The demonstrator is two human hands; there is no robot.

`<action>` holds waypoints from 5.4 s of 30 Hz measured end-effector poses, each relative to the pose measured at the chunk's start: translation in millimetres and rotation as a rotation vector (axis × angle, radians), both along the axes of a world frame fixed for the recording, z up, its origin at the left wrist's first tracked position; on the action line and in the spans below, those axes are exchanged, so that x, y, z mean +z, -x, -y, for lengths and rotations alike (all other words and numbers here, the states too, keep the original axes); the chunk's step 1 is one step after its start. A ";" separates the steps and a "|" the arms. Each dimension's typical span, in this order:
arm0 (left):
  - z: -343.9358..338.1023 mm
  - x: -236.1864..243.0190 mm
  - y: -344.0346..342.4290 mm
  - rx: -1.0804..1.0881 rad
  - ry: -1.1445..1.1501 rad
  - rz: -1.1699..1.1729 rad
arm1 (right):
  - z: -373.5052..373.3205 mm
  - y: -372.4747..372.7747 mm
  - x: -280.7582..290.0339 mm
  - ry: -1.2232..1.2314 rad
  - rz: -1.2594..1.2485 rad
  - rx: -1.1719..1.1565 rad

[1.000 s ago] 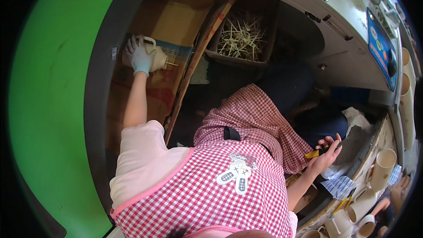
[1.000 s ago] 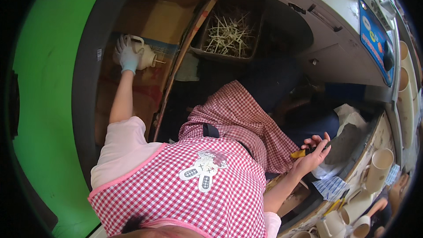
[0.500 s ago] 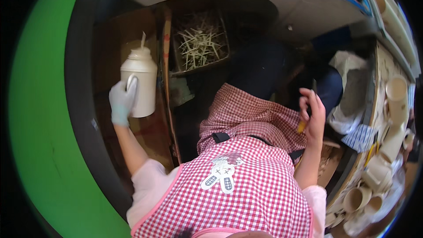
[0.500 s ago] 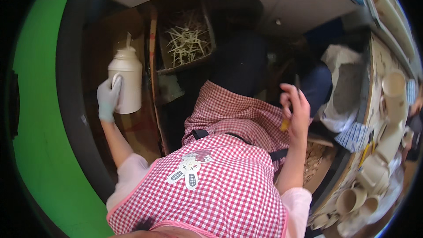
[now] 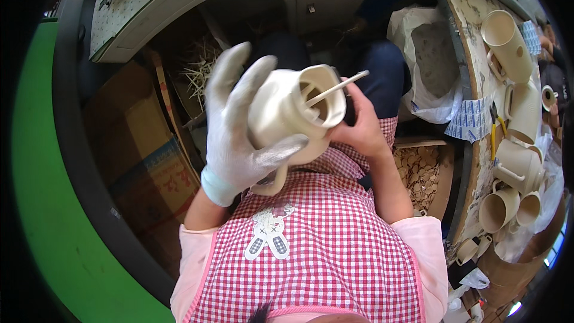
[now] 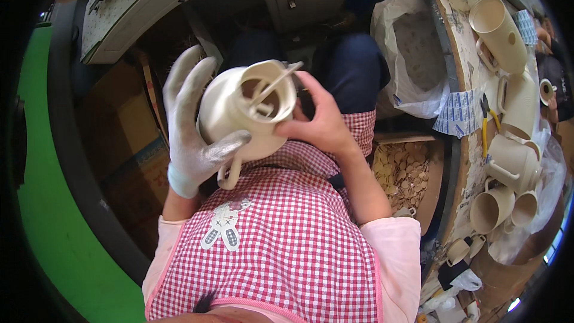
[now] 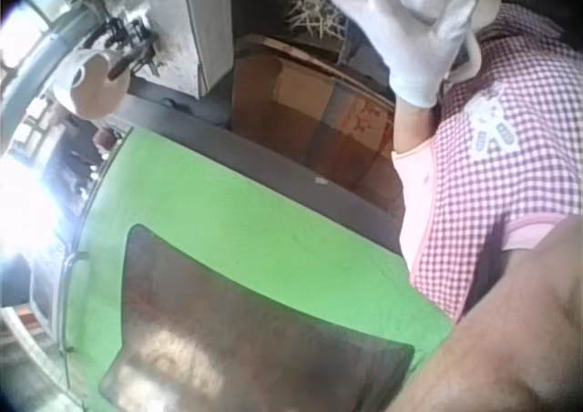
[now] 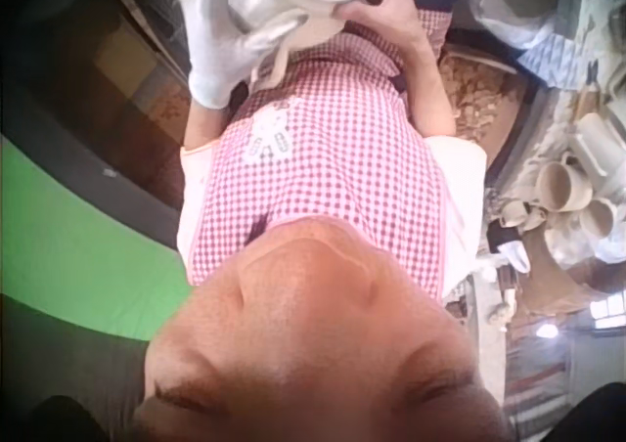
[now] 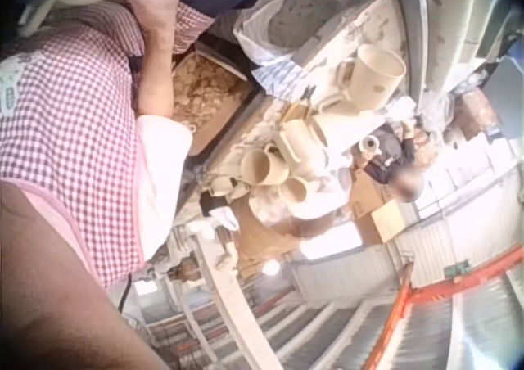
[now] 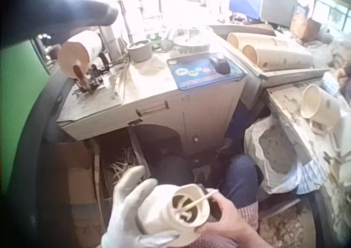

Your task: The person repeatedly smooths the rim and interior of white ceramic pitchers using a small abrasive tool and a cloth. They rotate each pitcher to access different areas, then place finished units on a nearby table. The process is repeated for multiple pitchers in a workshop setting.

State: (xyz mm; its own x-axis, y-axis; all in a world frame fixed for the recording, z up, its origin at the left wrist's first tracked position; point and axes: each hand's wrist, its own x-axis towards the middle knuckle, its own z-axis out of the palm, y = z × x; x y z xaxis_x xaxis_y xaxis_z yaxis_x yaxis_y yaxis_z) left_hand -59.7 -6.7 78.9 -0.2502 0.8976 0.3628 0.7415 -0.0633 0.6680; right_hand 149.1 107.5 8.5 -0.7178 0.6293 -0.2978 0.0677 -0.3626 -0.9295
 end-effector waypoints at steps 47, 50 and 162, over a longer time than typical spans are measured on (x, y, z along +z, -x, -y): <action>44.3 -64.4 -19.5 -0.319 0.007 -0.450 | -7.2 6.3 13.7 0.268 0.602 1.021; 50.2 -71.7 -31.3 -0.324 -0.034 -0.540 | 3.6 11.7 -0.8 0.577 0.576 1.083; -7.0 -7.3 -19.4 -0.184 -0.173 -0.204 | -23.6 23.8 110.9 -1.333 0.226 0.792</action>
